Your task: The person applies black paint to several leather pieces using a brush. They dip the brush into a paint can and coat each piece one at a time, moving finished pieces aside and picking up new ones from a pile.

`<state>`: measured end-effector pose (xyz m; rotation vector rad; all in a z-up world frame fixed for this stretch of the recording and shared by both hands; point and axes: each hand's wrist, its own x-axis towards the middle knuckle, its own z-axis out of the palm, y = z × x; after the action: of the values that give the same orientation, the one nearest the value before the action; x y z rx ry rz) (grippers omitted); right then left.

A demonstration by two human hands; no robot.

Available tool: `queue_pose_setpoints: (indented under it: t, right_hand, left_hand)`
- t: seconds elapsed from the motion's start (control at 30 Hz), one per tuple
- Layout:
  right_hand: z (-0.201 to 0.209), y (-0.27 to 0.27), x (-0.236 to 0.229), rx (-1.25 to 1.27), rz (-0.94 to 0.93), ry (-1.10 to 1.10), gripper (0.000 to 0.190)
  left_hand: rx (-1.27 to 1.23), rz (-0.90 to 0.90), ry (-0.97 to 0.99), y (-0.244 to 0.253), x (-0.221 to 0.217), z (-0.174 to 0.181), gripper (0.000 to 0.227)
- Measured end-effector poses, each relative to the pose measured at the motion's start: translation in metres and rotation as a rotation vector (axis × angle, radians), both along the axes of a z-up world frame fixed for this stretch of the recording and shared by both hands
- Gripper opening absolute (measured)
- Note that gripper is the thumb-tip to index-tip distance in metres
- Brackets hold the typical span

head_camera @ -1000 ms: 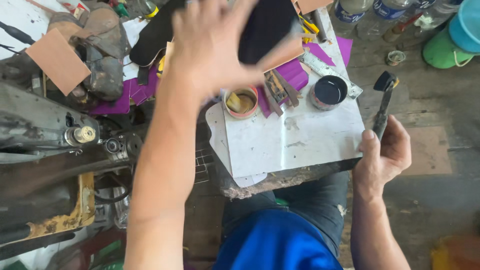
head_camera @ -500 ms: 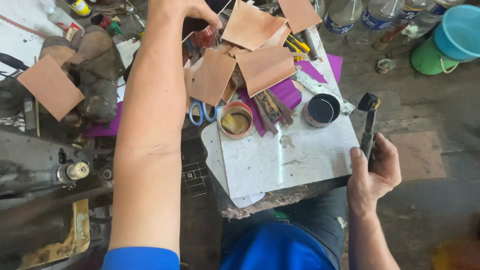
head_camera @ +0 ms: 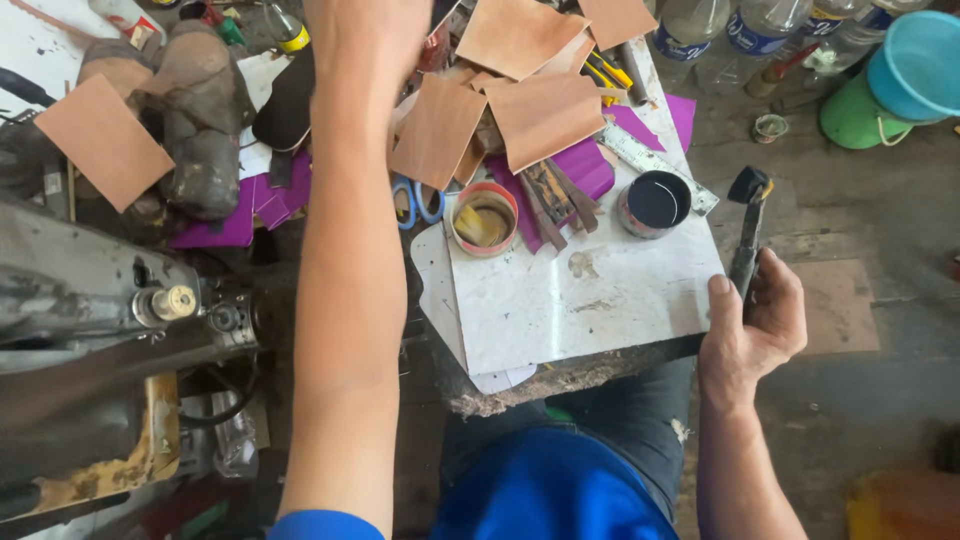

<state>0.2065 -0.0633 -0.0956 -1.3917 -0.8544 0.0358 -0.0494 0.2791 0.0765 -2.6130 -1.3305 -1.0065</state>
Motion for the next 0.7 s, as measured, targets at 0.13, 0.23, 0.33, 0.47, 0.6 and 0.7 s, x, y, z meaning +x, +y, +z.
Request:
queue_pose_setpoints:
  t: [0.13, 0.23, 0.33, 0.47, 0.6, 0.7]
  right_hand:
    - [0.001, 0.0, 0.0, -0.009, -0.008, -0.05, 0.046]
    - [-0.002, -0.001, 0.002, -0.001, -0.013, -0.042, 0.046]
    - [0.001, -0.002, -0.001, 0.017, -0.016, -0.013, 0.047]
    - [0.011, -0.001, -0.001, 0.069, 0.049, 0.031, 0.047]
    - [0.036, -0.01, 0.0, -0.014, 0.058, 0.145, 0.05]
    - [0.086, -0.016, 0.005, -0.255, 0.056, -0.073, 0.039]
  left_hand:
    - [-0.025, 0.012, -0.038, -0.054, -0.017, -0.017, 0.026]
    - [-0.263, 0.091, 0.059, -0.064, -0.025, -0.04, 0.038]
    - [-0.46, 0.149, 0.138, -0.067, -0.023, -0.046, 0.059]
    - [-0.533, 0.126, 0.124, -0.069, -0.021, -0.05, 0.056]
    - [-0.48, 0.078, 0.123, -0.077, -0.023, -0.045, 0.054]
    - [-0.381, 0.106, 0.132, -0.104, -0.032, -0.023, 0.051]
